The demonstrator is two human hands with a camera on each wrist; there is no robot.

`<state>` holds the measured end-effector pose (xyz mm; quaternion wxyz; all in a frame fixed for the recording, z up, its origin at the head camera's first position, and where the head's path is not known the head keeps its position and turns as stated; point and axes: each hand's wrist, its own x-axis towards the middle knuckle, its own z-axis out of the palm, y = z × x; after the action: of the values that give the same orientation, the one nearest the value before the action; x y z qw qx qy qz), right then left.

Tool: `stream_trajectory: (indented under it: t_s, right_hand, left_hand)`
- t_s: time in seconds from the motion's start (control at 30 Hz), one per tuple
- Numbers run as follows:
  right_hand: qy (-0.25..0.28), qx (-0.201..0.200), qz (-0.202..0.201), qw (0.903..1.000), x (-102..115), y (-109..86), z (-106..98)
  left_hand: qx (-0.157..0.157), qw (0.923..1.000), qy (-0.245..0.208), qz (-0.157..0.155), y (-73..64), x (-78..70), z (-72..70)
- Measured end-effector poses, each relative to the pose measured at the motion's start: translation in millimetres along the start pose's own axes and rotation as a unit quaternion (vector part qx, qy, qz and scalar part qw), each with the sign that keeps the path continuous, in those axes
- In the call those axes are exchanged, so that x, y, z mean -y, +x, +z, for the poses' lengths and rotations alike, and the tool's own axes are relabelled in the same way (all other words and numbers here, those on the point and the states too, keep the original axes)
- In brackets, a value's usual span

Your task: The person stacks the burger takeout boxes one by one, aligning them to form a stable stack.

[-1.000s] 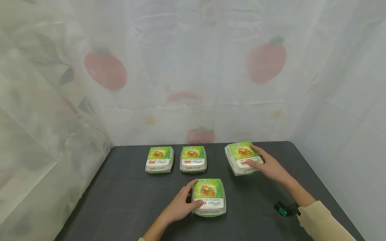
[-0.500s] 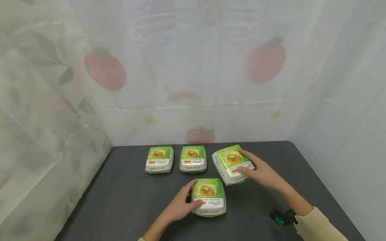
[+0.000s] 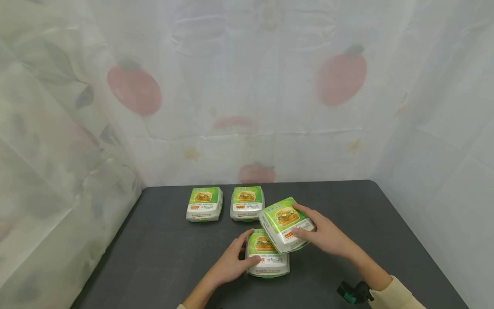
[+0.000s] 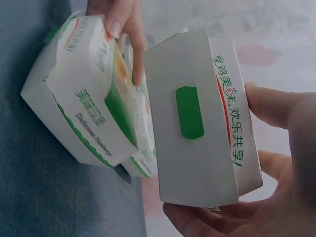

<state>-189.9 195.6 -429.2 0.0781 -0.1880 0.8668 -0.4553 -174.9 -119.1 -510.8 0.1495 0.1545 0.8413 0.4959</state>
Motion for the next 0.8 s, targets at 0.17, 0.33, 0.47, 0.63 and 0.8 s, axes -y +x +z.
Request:
stream_trajectory:
  t_s: [0.17,0.33,0.47,0.63,0.8]
  right_hand:
    - [-0.011,0.004,-0.001,0.9999,-1.9,0.0,9.5]
    - [-0.024,0.007,0.011,0.9996,-4.5,0.4,17.4]
    - [-0.026,-0.002,0.027,0.9993,-4.0,-0.5,20.9]
    - [-0.025,-0.017,0.034,0.9989,-3.6,-0.7,24.0]
    - [-0.019,-0.025,0.048,0.9983,-4.8,-1.3,26.7]
  left_hand:
    - [-0.001,1.0,0.002,0.0,0.2,0.1,0.0]
    - [-0.004,1.0,0.007,0.005,0.6,0.0,-0.1]
    - [-0.002,0.9999,0.011,0.01,1.0,0.4,0.2]
    - [0.006,0.9998,0.016,0.013,0.9,0.8,0.2]
    - [-0.008,0.9995,0.028,0.008,-5.0,-8.2,-1.0]
